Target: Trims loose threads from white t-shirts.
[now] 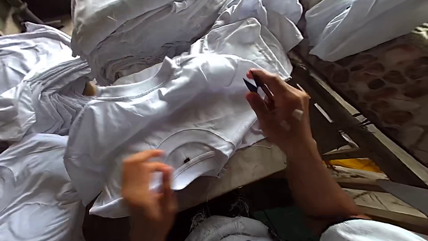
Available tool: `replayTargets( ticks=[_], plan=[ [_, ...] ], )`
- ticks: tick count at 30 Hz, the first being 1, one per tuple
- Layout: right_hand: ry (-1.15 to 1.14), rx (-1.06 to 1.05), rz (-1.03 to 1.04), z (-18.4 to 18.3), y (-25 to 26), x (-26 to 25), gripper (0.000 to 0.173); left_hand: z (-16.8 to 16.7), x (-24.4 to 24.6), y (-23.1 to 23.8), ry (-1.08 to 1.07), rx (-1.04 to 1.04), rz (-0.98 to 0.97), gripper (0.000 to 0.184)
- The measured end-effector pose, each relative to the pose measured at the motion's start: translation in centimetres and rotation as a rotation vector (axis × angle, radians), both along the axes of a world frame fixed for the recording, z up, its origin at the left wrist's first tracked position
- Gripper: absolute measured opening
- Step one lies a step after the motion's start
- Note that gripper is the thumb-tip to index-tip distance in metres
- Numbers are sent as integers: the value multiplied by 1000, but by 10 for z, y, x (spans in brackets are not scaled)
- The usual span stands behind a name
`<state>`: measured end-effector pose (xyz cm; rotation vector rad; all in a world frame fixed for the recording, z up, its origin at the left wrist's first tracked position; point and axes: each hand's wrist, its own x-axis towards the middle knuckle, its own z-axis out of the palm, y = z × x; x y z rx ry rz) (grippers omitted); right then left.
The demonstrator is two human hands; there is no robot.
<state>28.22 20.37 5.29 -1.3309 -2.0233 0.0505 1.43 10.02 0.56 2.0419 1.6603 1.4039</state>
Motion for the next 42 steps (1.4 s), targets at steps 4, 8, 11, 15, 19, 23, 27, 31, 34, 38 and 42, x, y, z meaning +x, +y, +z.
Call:
replayTargets(
  ticks=[4, 8, 11, 15, 19, 23, 27, 31, 34, 38, 42],
  plan=[
    [267, -40, -27, -39, -42, 22, 41, -38, 111, 13, 82, -55, -394, 22],
    [378, -22, -45, -69, -67, 24, 37, -20, 116, 31, -166, 222, -169, 12],
    [394, -15, 78, -85, -82, 14, 32, -15, 103, 32, -484, 203, -251, 14],
    [365, 86, 182, -92, -91, -6, 27, -14, 95, 14, -463, 89, -362, 20],
    [314, 172, 178, -86, -82, -16, 22, -17, 93, 11, -422, 78, -361, 23],
    [302, 179, 116, -74, -68, 1, 23, -18, 92, 11, -496, 61, -352, 20],
    [216, 164, 278, -74, -81, 3, 21, -17, 91, 11, -533, 49, -374, 18],
    [205, 169, 227, -66, -72, -7, 23, -18, 94, 11, -571, 38, -375, 16],
    [218, 181, 229, -68, -74, -15, 23, -19, 91, 8, -654, -10, -417, 15],
    [311, 119, 177, -65, -73, -7, 22, -25, 92, -1, -646, -73, -492, 19],
    [55, -100, 97, -52, -61, 0, 50, -44, 119, -10, 150, 162, -230, 19]
  ],
)
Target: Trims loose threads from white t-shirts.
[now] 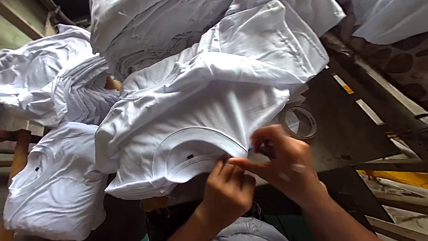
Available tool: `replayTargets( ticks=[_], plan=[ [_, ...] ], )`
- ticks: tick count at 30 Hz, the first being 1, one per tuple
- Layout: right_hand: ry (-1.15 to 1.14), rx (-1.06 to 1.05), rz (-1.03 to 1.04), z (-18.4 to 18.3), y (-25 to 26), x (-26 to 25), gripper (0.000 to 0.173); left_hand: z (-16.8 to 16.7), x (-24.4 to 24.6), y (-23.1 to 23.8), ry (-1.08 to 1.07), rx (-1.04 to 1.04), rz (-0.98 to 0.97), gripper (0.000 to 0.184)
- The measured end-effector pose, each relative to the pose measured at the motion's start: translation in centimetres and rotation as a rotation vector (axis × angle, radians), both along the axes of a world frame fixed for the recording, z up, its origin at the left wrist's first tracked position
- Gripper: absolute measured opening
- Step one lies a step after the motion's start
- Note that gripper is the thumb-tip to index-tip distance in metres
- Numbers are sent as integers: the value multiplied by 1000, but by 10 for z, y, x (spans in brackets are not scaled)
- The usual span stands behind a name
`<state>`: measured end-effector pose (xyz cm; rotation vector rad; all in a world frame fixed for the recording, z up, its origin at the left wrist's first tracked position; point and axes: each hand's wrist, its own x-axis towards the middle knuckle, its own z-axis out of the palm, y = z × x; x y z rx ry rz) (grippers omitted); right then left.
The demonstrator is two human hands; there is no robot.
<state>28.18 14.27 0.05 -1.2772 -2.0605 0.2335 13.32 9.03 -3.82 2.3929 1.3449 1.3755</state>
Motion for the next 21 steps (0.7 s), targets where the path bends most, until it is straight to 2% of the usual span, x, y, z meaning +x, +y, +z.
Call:
replayTargets(
  ticks=[1, 2, 4, 5, 7, 9, 10, 11, 12, 14, 16, 18, 21],
  plan=[
    [-139, -67, 14, 0, 3, -5, 45, -3, 4, 1, 132, 74, 75, 19],
    [-207, -124, 33, 1, 5, -9, 31, -5, 5, 3, 194, 109, 125, 19],
    [-147, -66, 57, 0, 6, -9, 10, -3, 2, 6, 130, 123, 211, 15],
    [13, -55, 87, -4, 6, -6, 9, 0, 0, 5, 59, 82, 243, 14],
    [556, -262, 198, -10, 3, -5, 13, 7, -9, 2, -156, -44, 229, 15],
    [1068, -640, 237, -14, 2, -9, 13, 11, -21, -4, -490, -235, -19, 19],
    [1176, -756, 252, -18, 1, -11, 14, 10, -25, -6, -610, -296, -133, 20],
    [1174, -759, 252, -23, -2, -11, 15, 9, -28, -7, -691, -325, -210, 21],
    [1040, -644, 232, -28, -5, -9, 16, 7, -29, -7, -741, -339, -255, 21],
    [548, -241, 155, -36, -11, 2, 26, 7, -30, -7, -791, -336, -284, 21],
    [202, 20, 89, -36, -19, 11, 32, 8, -29, -6, -763, -313, -265, 21],
    [18, 107, 78, -28, -27, 9, 30, 8, -25, -4, -712, -288, -248, 21],
    [-30, 123, 74, -21, -25, -1, 36, 4, -17, -4, -621, -234, -226, 22]
  ],
)
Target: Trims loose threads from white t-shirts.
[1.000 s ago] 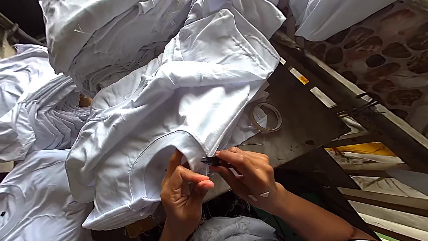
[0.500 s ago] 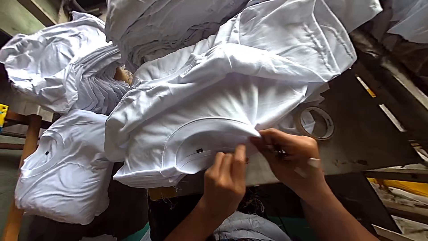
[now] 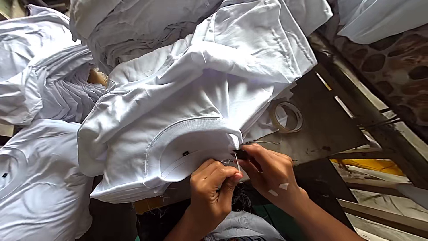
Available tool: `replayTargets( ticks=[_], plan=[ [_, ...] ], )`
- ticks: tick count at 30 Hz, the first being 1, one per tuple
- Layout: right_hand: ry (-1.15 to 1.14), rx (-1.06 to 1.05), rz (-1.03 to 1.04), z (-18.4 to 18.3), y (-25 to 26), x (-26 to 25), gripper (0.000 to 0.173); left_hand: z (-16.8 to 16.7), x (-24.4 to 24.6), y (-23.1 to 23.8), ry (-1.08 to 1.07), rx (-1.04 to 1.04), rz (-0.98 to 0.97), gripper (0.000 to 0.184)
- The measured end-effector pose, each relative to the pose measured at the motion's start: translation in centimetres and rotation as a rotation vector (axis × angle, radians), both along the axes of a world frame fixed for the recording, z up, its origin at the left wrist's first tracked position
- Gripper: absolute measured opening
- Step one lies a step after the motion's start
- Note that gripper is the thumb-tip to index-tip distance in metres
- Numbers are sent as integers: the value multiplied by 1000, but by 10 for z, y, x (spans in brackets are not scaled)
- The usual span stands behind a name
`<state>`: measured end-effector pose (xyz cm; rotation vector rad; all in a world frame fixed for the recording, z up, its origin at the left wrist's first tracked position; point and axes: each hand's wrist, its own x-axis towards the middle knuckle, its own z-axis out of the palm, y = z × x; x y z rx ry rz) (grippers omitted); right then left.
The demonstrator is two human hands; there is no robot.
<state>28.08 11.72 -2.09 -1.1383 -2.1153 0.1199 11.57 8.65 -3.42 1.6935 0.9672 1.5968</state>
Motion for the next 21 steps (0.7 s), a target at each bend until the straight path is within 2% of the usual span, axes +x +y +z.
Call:
replayTargets(
  ticks=[2, 4, 6, 8, 10, 11, 12, 13, 14, 16, 17, 18, 19, 21],
  plan=[
    [36, -15, -29, 2, 5, -3, 36, 4, -6, -5, 147, 56, 38, 31],
    [119, -71, -45, 2, 10, -2, 37, 23, -27, -17, 422, 76, 165, 52],
    [238, -154, -48, 1, 17, -5, 42, 46, -60, -29, 695, -1, 392, 69],
    [349, -261, -10, -3, 28, -12, 41, 54, -83, -31, 930, -172, 669, 76],
    [391, -259, 37, -7, 35, -22, 29, 48, -89, -29, 1091, -461, 765, 66],
    [358, -174, 35, -8, 34, -26, 24, 44, -92, -31, 1100, -501, 801, 51],
    [294, -70, 11, -8, 31, -28, 21, 40, -96, -35, 1047, -441, 855, 35],
    [212, 14, -29, -11, 27, -27, 19, 36, -102, -41, 868, -329, 899, 25],
    [121, 55, -71, -15, 23, -24, 18, 30, -109, -45, 513, -195, 871, 23],
    [-32, 20, -126, -25, 21, -17, 18, 24, -120, -48, -348, -9, 574, 39],
    [-63, -11, -131, -30, 22, -14, 18, 27, -125, -50, -633, 10, 435, 43],
    [-80, -21, -131, -33, 20, -12, 18, 30, -129, -52, -711, 18, 386, 43],
    [-90, -5, -125, -32, 19, -11, 18, 33, -130, -54, -609, 40, 442, 41],
    [-80, 65, -97, -26, 16, -10, 20, 37, -125, -57, -154, 94, 625, 31]
  ],
)
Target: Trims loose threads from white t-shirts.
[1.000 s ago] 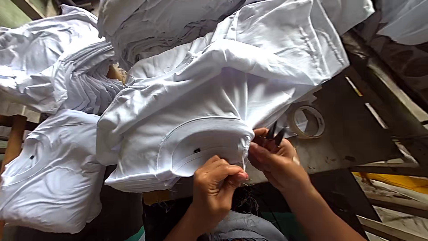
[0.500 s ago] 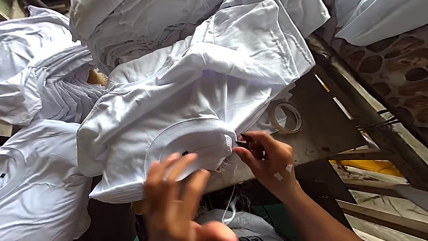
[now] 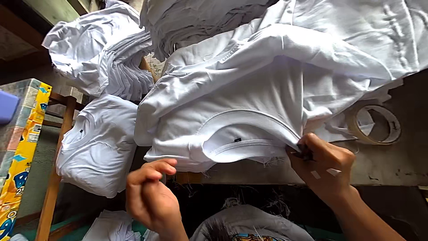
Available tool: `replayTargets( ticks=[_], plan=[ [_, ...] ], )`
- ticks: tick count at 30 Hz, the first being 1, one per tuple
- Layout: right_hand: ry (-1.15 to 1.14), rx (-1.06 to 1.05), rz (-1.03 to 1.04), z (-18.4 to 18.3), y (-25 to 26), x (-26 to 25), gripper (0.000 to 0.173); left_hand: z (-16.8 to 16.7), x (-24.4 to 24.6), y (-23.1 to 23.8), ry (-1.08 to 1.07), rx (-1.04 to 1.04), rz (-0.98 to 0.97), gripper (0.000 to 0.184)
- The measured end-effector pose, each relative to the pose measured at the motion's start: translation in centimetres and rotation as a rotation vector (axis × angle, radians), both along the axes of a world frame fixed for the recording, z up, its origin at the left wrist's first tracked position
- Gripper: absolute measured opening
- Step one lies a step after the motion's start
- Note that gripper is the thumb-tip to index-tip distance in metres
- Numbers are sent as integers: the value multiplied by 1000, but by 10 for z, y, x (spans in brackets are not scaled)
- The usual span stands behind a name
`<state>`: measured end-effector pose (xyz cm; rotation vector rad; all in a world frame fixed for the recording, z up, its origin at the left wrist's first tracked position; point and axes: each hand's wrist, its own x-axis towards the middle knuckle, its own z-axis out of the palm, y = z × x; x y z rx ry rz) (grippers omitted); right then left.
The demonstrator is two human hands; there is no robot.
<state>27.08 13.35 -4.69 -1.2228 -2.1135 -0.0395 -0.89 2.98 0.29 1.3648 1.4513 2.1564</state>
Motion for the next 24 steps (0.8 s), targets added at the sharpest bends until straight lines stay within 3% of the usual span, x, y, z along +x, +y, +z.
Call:
replayTargets(
  ticks=[2, 4, 5, 6, 8, 9, 11, 13, 16, 18, 20, 21, 24],
  plan=[
    [9, 50, 31, 7, -2, -1, 21, 3, 14, 0, 377, -243, 196, 21],
    [7, 74, 35, 12, -4, -2, 23, -2, 34, 14, 706, -600, 369, 44],
    [-3, 75, 30, 13, -5, -1, 23, -7, 40, 23, 800, -761, 392, 44],
    [-24, 69, 24, 13, -5, 0, 23, -13, 40, 28, 810, -795, 404, 34],
    [-75, 30, 8, 9, -5, 2, 21, -19, 26, 27, 542, -530, 341, 14],
    [-83, -1, 1, 5, -6, 2, 19, -21, 21, 25, 220, -340, 201, 15],
    [-71, -34, -8, -4, -6, -2, 18, -21, 23, 24, -538, -118, -126, 35],
    [-53, -37, -21, -7, -4, -6, 18, -19, 24, 22, -916, -84, -272, 43],
    [-41, -52, -34, -6, -4, -7, 17, -18, 22, 18, -917, -114, -318, 37],
    [-54, -70, -32, -3, -4, -6, 16, -20, 22, 14, -741, -101, -356, 11],
    [-57, -105, -25, 6, -5, -9, 17, -20, 24, 12, -485, -105, -356, 49],
    [-36, -128, -3, 12, -8, -13, 19, -22, 28, 14, -368, -86, -303, 55],
    [105, -185, 167, 29, -20, -40, 38, -33, 36, 23, -215, 23, -122, 30]
  ],
)
